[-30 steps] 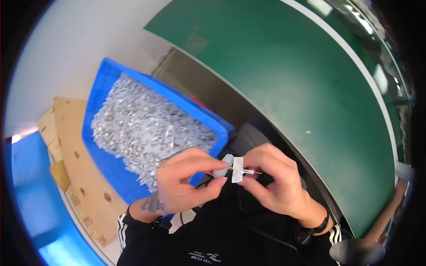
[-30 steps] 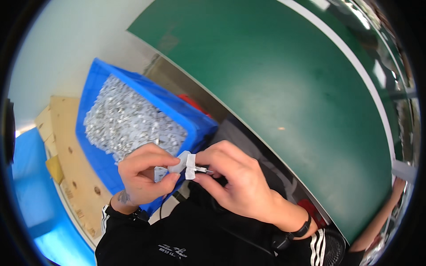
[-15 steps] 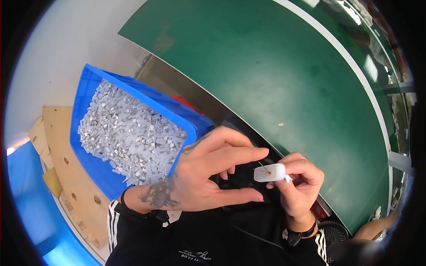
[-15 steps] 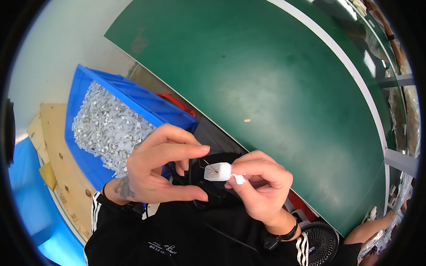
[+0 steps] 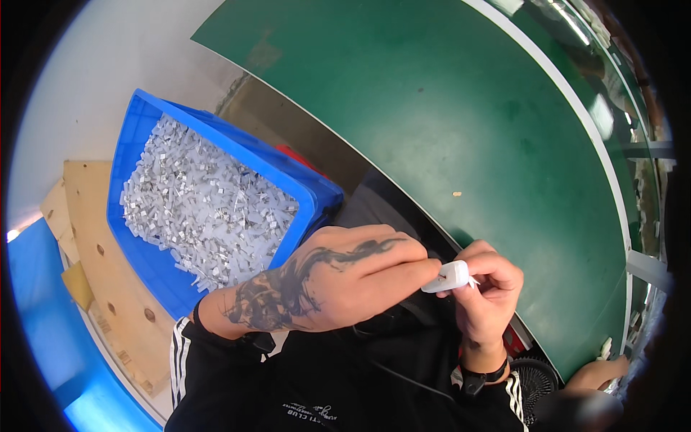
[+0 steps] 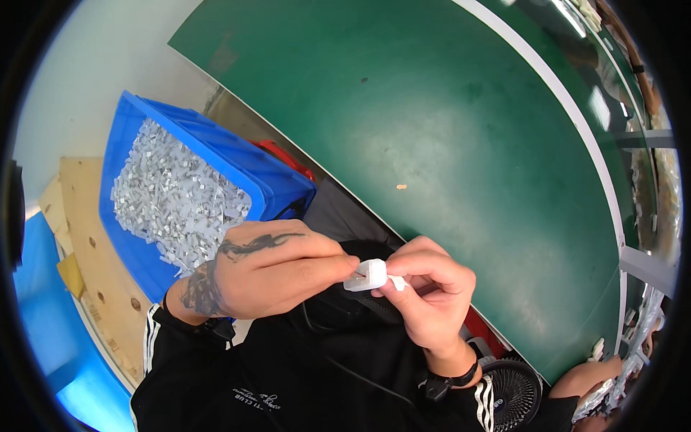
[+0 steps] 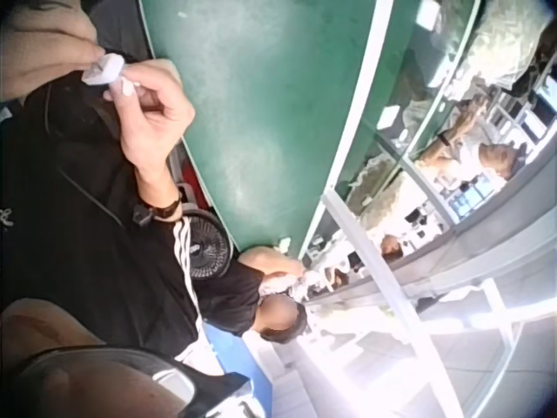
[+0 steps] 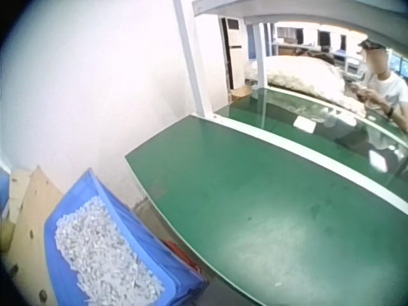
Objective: Assembling small electronic components by inserting wire sets into plastic housings.
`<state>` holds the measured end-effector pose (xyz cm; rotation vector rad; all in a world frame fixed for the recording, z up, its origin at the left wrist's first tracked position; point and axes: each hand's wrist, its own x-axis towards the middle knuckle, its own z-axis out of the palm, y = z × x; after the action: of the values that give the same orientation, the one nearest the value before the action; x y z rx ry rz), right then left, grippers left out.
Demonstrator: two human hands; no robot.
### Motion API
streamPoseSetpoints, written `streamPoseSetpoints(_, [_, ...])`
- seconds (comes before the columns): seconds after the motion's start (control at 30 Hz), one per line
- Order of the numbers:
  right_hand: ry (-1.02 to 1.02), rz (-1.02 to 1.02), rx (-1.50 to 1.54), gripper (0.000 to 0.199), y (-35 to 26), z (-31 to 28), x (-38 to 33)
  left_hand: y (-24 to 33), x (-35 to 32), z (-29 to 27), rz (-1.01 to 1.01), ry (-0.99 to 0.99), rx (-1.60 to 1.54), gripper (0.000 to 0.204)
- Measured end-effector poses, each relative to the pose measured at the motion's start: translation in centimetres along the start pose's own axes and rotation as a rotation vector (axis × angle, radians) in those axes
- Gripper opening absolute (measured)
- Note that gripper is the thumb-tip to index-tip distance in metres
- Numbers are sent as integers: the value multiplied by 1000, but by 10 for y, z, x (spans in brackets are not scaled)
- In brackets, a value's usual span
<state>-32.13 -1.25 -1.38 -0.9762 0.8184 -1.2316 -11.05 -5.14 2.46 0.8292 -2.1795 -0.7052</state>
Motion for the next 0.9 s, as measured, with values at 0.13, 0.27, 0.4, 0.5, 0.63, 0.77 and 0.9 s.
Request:
streamPoseSetpoints(0.13, [6, -49, -194, 9, -4, 1, -5, 9, 8, -8, -11, -53, -28, 29])
streamPoseSetpoints(0.27, [-3, -108, -189, 10, -5, 5, -4, 20, 15, 1, -274, 94, -371, 32])
streamPoseSetpoints(0.4, [81, -107, 6, 13, 3, 7, -9, 18, 9, 10, -298, 59, -426, 36])
streamPoseSetpoints(0.5, [146, -155, 48, 13, 8, 9, -13, 22, 7, 14, -340, 79, -469, 34])
streamPoseSetpoints(0.63, [145, -262, -200, 14, 8, 8, -19, 21, 5, 17, -391, 84, -555, 31])
streamPoseSetpoints(0.77, [158, -331, -313, 15, 7, 5, -21, 20, 7, 17, -412, 70, -614, 31])
streamPoseSetpoints(0.9, [147, -314, -258, 15, 10, 5, -20, 19, 6, 23, -431, 114, -680, 30])
